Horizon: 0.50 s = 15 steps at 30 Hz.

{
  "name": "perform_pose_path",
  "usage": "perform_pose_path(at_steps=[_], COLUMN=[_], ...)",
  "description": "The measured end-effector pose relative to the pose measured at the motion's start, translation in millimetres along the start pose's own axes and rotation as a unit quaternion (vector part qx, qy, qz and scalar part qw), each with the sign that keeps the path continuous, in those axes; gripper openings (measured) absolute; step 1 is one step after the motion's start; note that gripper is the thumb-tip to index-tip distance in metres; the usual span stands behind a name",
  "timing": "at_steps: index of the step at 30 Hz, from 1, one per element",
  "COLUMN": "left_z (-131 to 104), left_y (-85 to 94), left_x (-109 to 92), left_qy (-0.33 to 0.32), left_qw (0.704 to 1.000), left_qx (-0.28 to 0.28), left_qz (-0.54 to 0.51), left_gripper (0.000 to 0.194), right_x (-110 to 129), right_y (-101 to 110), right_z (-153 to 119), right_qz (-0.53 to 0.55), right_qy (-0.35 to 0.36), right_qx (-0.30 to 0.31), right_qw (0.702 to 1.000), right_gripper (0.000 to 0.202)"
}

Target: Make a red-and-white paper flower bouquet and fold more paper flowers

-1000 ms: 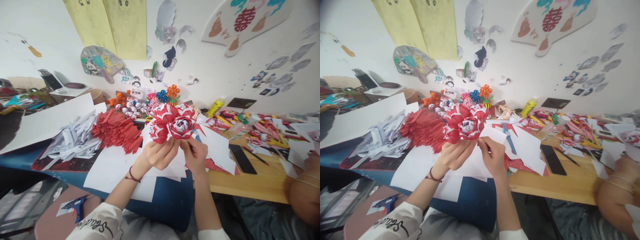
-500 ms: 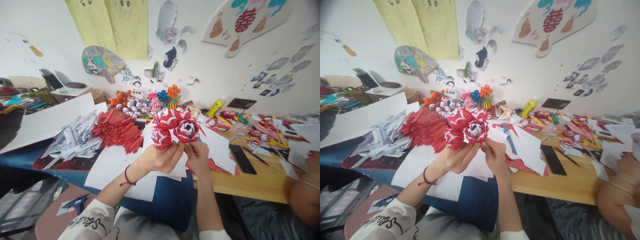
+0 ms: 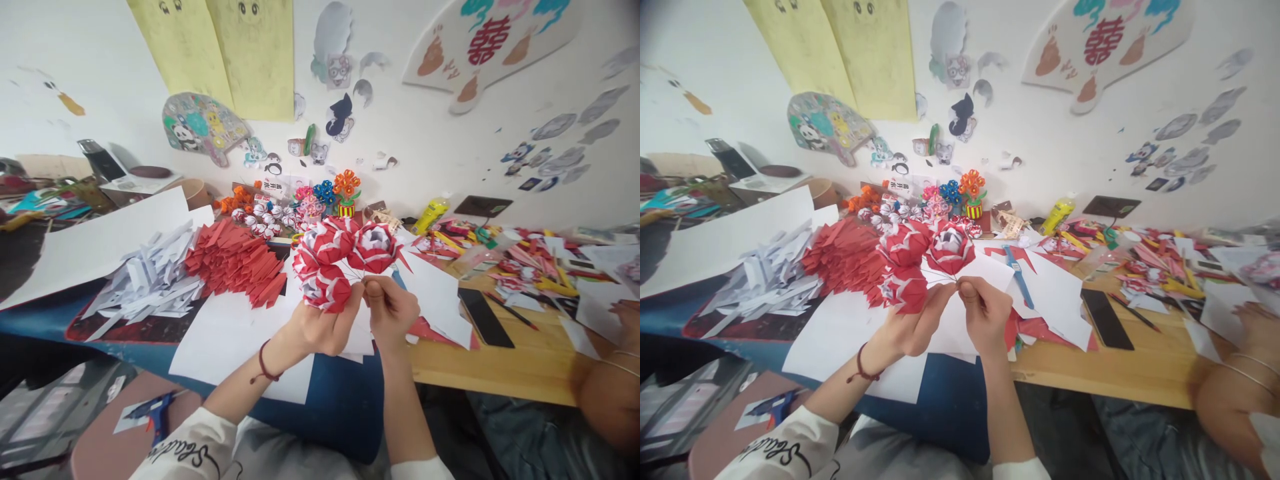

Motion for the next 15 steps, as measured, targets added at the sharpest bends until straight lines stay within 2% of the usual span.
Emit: perform_pose_path(at_steps=[4, 8, 12, 15], left_z=[-4.1, -9.8, -10.1, -6.5], left_y=[-7.3, -13.2, -18.9, -15.4], left_x=[6.1, 12.9, 16.1, 17.4], left_qy=[0.121, 0.255, 0.303, 0.294], left_qw=[0.992, 0.965, 0.949, 0.951], left_qx=[0.003, 0.004, 0.033, 0.001], left_qz=[-0.027, -0.06, -0.085, -0.093], left_gripper=[0.026, 0.013, 0.013, 0.022], right_x=[-6.0, -17.6, -26.9, -32.7], right_y=[-3.8, -8.2, -8.7, -8.0], right_z=[-1.5, -3.3, -5.5, -6.9], right_qz=[0.052, 0.11, 0.144, 0.155], right_qy=[-0.046, -0.082, -0.094, -0.113], right_qx=[-0.01, -0.015, -0.012, -0.005], right_qw=[0.997, 0.99, 0.985, 0.982], right_gripper=[0.028, 0.03, 0.026, 0.022])
Point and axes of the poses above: each hand's wrist, its own z-axis towards the middle knuckle, its own y-axis out of the back of the hand, x = y × z, the point moved 7 cm from there along z, towards the middle knuckle, and after that the axes turned 4 degrees about -x, right-handed, at the moved point
